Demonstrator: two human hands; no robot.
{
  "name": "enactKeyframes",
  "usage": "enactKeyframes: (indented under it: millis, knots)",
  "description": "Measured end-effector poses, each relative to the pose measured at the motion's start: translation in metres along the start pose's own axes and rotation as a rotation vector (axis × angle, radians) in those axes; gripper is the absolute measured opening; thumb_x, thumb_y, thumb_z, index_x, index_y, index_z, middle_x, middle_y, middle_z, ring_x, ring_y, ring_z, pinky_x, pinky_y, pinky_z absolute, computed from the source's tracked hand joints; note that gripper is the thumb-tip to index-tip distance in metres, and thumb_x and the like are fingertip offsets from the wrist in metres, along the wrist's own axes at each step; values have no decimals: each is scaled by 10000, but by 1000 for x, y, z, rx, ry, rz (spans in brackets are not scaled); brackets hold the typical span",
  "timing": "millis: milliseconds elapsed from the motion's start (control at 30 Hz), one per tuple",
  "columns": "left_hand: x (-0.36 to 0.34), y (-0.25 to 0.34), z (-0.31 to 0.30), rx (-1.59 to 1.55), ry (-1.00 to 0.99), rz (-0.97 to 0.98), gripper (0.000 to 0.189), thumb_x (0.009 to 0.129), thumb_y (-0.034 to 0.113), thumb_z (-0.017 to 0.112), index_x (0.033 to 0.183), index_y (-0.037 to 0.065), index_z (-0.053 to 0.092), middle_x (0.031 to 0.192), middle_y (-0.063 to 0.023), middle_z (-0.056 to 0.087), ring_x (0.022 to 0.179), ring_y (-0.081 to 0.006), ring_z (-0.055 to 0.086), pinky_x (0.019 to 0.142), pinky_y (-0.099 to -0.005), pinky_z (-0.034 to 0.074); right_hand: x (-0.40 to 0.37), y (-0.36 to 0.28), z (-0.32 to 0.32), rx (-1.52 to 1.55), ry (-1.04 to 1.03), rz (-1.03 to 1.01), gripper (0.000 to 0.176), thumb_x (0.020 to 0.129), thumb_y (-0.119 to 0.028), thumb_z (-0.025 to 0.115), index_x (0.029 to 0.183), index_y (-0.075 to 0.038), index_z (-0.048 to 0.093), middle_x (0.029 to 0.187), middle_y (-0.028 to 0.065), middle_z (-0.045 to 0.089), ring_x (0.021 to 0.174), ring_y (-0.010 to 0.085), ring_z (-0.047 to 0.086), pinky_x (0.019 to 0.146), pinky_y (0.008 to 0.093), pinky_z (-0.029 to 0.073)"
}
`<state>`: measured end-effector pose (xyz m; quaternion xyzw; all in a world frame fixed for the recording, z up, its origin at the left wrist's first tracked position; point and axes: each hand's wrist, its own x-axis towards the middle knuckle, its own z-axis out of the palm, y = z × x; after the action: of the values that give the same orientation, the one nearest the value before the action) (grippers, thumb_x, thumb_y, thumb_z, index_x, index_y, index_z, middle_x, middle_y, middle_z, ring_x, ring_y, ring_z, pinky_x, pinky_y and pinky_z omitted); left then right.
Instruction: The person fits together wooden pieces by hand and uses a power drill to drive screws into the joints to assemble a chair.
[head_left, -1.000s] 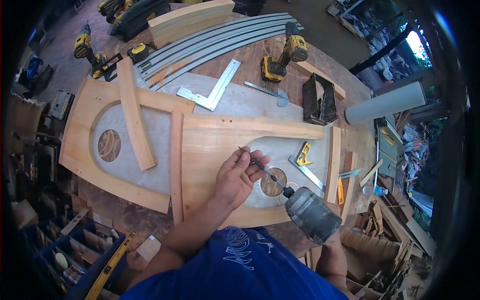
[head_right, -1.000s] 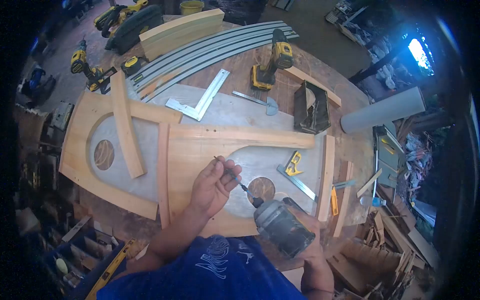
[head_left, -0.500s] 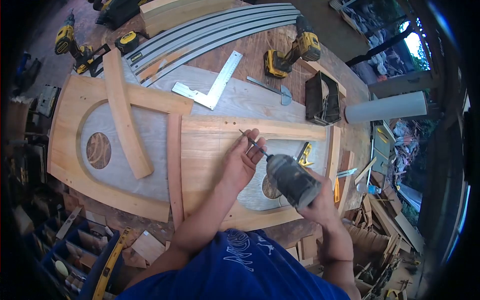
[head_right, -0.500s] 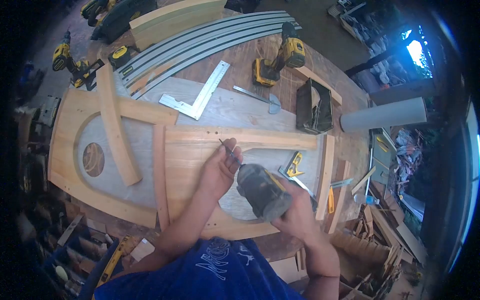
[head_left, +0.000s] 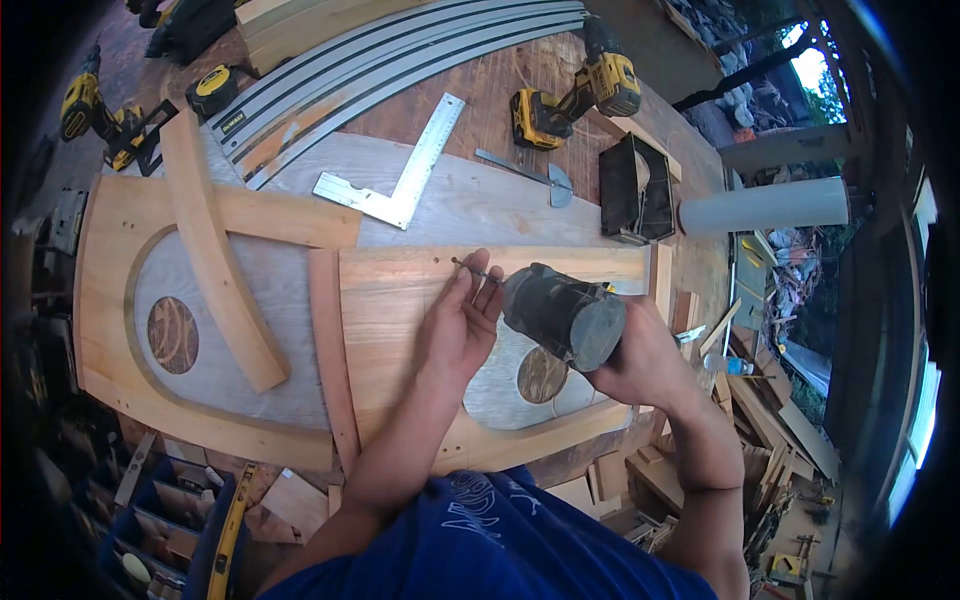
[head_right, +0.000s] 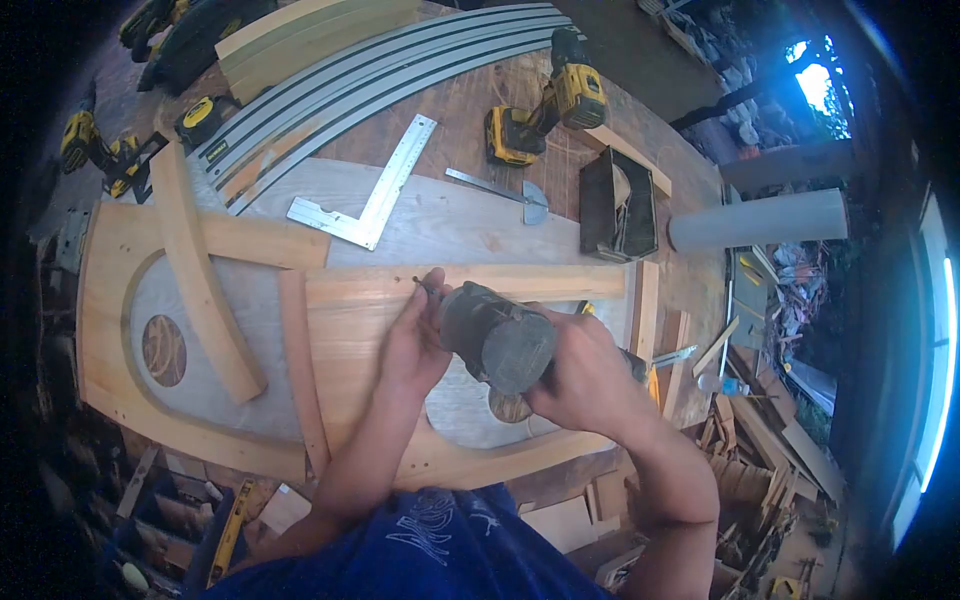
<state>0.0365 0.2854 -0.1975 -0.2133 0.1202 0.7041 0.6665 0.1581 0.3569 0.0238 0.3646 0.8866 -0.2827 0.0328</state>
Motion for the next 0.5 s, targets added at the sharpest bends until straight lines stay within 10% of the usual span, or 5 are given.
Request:
enactKeyframes:
  millis: [133,333,500]
  knots:
    - [-19,11,10,309,34,15,307,1076,196,520,1312,12,590,1234,-92,673,1068,-232,670,971,-351,562,16,-5,-18,5,-73,10,325,702,-62,707,1012,18,655,864,261,679,871,461,658,795,489,535]
    - [-28,74,22,1507,201,769,226,987,96,579,1167,21,694,1164,-120,710,1081,-263,668,935,-425,528,36,2,-34,-29,-114,-61,249,699,-84,707,890,60,639,786,296,654,834,479,655,775,510,524]
    - [-8,97,36,2210,-195,1033,353,825,60,656,1171,93,720,1274,-82,671,1239,-320,559,1104,-517,357,39,9,-44,-120,-131,94,308,734,-162,760,869,90,645,823,293,666,875,451,664,805,490,526]
